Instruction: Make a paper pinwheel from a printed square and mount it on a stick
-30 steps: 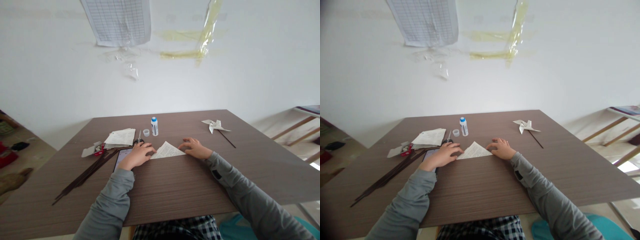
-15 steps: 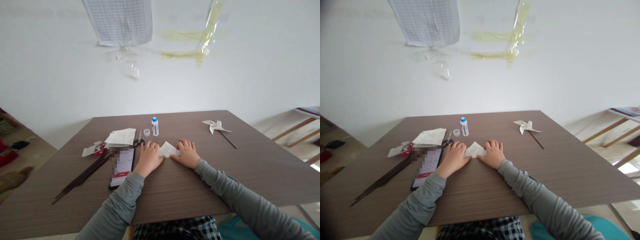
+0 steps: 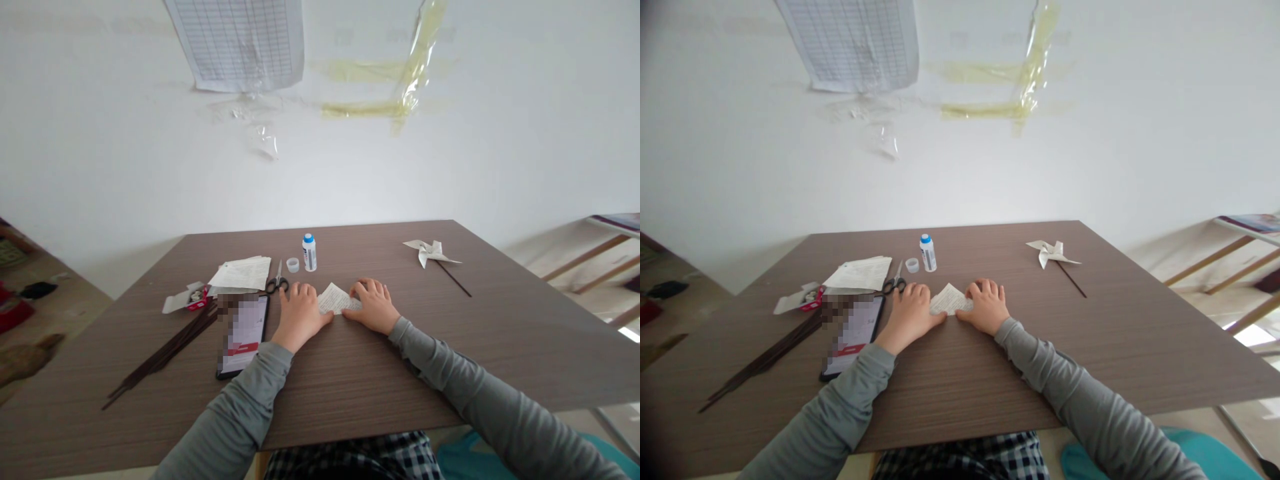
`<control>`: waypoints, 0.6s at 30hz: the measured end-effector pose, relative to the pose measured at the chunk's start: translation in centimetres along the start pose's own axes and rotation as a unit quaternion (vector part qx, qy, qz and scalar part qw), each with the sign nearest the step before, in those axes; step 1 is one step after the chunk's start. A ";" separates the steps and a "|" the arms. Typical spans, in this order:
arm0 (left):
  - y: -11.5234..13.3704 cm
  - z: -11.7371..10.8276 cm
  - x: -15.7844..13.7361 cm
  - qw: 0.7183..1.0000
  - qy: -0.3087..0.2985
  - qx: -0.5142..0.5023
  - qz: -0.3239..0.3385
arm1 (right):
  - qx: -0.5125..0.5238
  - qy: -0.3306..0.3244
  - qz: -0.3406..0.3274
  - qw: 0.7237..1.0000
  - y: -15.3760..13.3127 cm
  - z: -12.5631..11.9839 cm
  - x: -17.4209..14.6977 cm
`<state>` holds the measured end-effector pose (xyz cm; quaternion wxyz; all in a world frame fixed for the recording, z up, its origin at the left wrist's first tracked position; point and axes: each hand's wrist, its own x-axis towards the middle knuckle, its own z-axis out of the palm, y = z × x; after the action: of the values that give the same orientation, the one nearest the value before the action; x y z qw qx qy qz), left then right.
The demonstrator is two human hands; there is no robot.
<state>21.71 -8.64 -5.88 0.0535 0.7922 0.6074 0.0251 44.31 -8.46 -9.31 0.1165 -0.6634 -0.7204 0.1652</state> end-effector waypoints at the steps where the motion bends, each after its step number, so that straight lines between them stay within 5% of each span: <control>1: -0.1 0.0 0.0 1.000 -0.001 0.002 0.000 | 0.004 0.000 0.000 1.000 0.1 -0.1 0.1; 18: -2.8 -1.5 0.4 0.998 -0.061 -0.010 0.032 | 0.021 -0.030 -0.036 0.999 3.9 -1.5 1.6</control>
<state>18.94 -7.45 -4.77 0.0975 0.8108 0.5769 -0.0151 48.32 -6.53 -9.59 0.1145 -0.6292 -0.7434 0.1961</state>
